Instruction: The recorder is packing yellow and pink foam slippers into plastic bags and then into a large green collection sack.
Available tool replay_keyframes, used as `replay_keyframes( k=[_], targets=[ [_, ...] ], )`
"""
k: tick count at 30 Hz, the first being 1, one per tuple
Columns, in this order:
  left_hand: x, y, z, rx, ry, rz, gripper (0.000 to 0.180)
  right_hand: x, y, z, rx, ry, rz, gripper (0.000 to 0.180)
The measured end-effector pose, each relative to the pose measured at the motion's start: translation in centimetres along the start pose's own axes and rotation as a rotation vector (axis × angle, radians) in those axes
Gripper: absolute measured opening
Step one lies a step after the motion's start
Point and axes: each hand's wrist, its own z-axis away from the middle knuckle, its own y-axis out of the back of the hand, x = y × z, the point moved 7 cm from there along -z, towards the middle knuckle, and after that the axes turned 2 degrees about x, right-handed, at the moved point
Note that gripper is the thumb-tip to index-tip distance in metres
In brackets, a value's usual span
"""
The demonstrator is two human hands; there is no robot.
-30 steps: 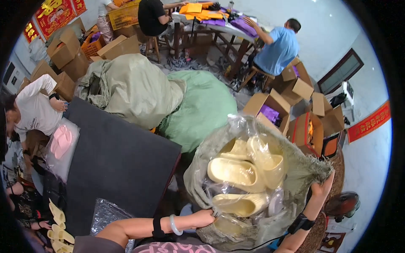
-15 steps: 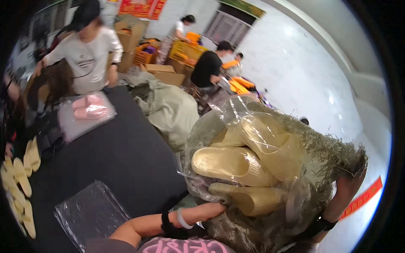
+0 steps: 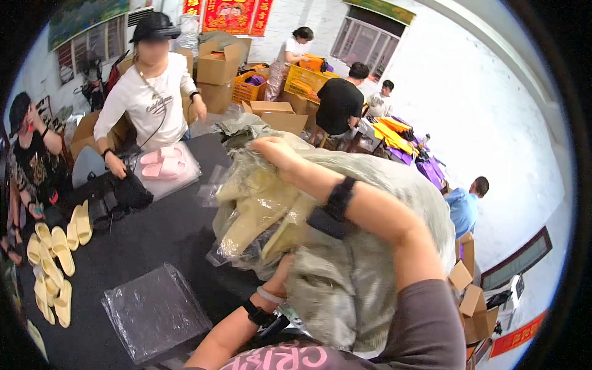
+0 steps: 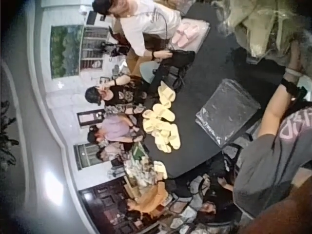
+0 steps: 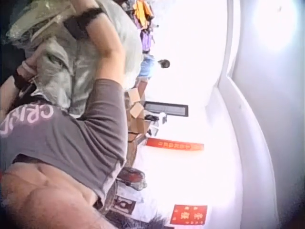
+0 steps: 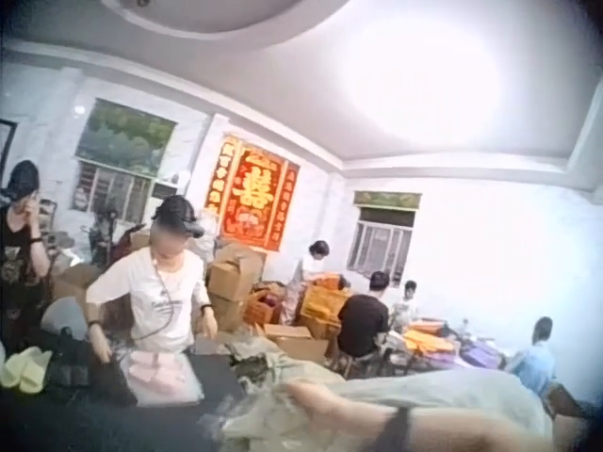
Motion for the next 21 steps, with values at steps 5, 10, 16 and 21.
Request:
replay_keyframes(
  k=[5,10,16,21],
  targets=[
    [0.6,5.4,-3.0,0.115,-0.092,-0.17,0.028,5.2,3.7,-5.9,-0.017,0.062,0.348,0.021],
    [5.9,0.6,-2.9,0.384,0.02,0.327,0.026,8.1,7.8,-9.2,0.059,-0.137,0.29,0.03],
    [4.7,5.7,-8.4,0.173,-0.078,0.343,0.034,12.2,11.2,-11.1,-0.06,-0.069,1.129,0.042],
    [4.9,6.5,-8.4,0.404,-0.11,0.398,0.031,14.1,11.0,-11.7,-0.038,-0.078,1.186,0.041]
  ],
)
